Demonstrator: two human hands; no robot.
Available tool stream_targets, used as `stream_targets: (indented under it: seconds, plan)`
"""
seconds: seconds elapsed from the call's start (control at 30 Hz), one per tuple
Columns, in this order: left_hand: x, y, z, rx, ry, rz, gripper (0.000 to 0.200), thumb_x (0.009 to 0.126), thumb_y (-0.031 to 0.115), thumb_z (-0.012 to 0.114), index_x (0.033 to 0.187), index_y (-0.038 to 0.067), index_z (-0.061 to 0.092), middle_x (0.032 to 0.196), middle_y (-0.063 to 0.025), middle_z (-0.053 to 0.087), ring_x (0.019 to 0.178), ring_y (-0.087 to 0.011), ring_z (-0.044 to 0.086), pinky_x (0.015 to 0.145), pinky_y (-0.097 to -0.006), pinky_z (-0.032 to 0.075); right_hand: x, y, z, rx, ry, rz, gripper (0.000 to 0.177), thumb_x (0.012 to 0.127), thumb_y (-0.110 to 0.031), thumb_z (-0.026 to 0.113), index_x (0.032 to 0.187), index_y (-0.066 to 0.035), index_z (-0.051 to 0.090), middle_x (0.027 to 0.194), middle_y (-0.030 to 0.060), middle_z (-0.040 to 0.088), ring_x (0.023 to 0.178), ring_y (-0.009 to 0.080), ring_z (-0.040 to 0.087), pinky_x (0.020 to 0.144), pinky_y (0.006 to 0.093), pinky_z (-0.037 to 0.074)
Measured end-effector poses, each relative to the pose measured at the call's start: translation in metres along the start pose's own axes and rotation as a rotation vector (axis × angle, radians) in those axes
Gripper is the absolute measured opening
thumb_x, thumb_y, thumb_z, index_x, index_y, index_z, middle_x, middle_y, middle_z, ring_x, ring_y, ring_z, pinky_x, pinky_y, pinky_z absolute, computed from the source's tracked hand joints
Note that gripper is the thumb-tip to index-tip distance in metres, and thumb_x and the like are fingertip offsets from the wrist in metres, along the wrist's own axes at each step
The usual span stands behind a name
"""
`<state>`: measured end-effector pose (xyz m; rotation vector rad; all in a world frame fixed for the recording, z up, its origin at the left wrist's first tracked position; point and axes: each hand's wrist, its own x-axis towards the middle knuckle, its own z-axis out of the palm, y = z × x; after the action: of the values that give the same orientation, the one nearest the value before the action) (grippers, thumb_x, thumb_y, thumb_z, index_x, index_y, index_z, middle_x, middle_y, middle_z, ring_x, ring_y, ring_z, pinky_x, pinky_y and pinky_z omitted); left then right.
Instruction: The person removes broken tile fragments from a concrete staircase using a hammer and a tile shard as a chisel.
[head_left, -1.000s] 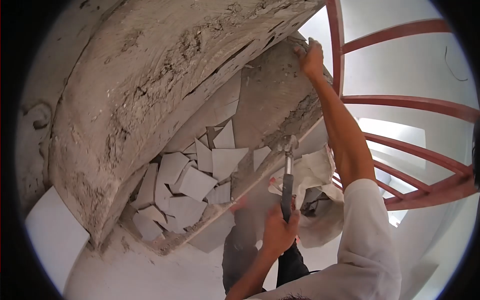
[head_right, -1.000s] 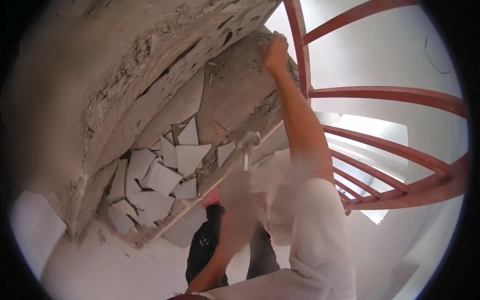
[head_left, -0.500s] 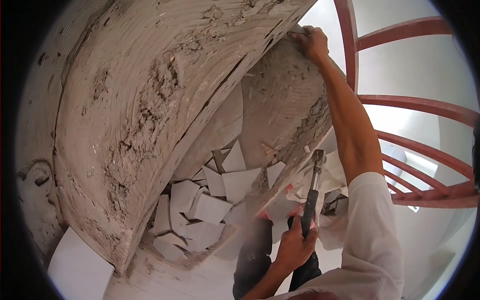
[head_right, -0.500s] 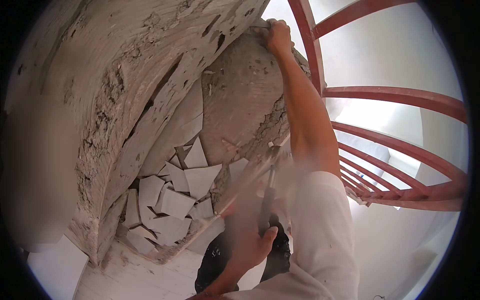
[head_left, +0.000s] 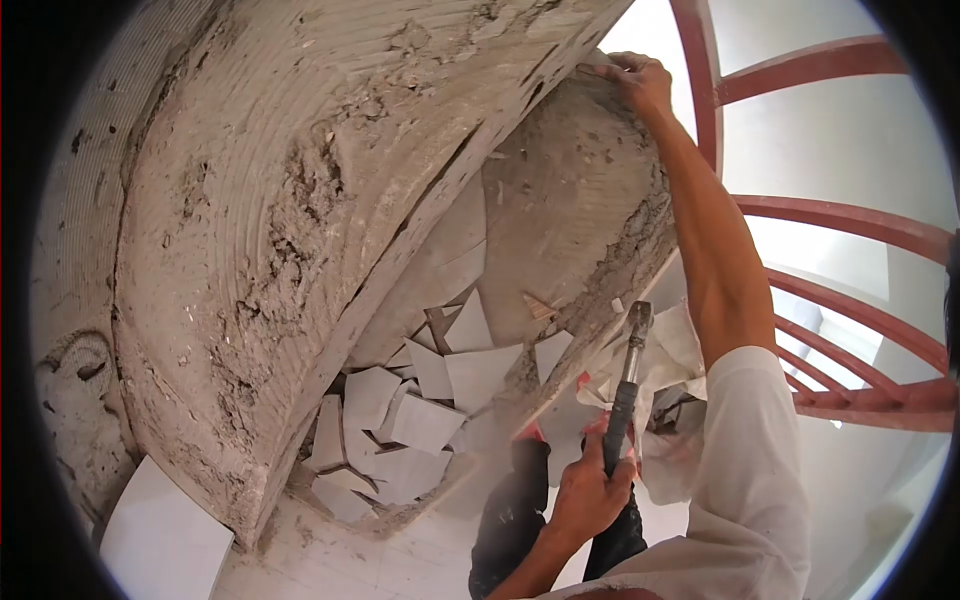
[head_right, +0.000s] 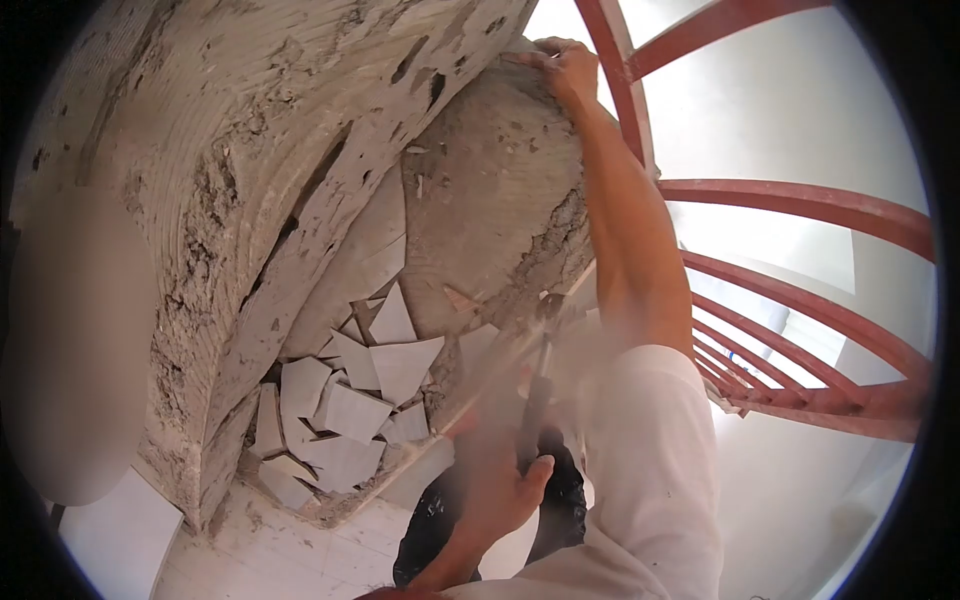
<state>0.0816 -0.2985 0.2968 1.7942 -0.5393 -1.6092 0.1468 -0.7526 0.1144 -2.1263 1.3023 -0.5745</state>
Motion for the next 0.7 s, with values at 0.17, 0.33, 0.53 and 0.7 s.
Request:
stream_targets:
  seconds: [0.17, 0.33, 0.53, 0.7]
  plan:
    - [0.0, -0.004, 0.004, -0.027, 0.004, -0.005, 0.033, 0.086, 0.016, 0.059, 0.112, 0.0, 0.046, 0.063, -0.0202, 0.06, 0.061, -0.0385, 0.065, 0.058, -0.044, 0.051, -0.006, -0.01, -0.008, 0.131, -0.077, 0.105, 0.04, 0.076, -0.029, 0.08, 0.107, -0.005, 0.072, 0.101, 0.0118, 0.072, 0.091, 0.0215, 0.069, 0.084, 0.0323, 0.052]
    - [0.004, -0.002, 0.009, -0.063, 0.053, 0.007, 0.025, 0.085, 0.015, 0.059, 0.101, 0.001, 0.047, 0.062, -0.0213, 0.059, 0.061, -0.0403, 0.064, 0.058, -0.0453, 0.05, -0.003, -0.011, 0.003, -0.127, 0.065, -0.082, 0.029, 0.082, -0.02, 0.074, 0.106, -0.004, 0.071, 0.097, 0.0133, 0.072, 0.089, 0.0234, 0.069, 0.082, 0.033, 0.052]
    - [0.015, 0.012, 0.011, -0.081, 0.033, -0.062, 0.028, 0.085, 0.015, 0.058, 0.106, 0.0, 0.047, 0.066, -0.0232, 0.06, 0.065, -0.0432, 0.064, 0.061, -0.0471, 0.05, -0.015, -0.029, -0.008, 0.027, 0.034, 0.058, 0.027, 0.08, -0.016, 0.074, 0.102, 0.0, 0.072, 0.098, 0.0141, 0.071, 0.086, 0.0226, 0.068, 0.079, 0.0334, 0.052]
    - [0.012, 0.004, 0.019, -0.054, 0.039, -0.044, 0.034, 0.084, 0.016, 0.058, 0.112, -0.001, 0.046, 0.067, -0.024, 0.061, 0.064, -0.0441, 0.063, 0.061, -0.047, 0.05, -0.009, -0.016, -0.004, 0.031, 0.004, 0.01, 0.03, 0.078, -0.02, 0.077, 0.101, 0.0, 0.072, 0.101, 0.0151, 0.07, 0.087, 0.0238, 0.067, 0.076, 0.0338, 0.052]
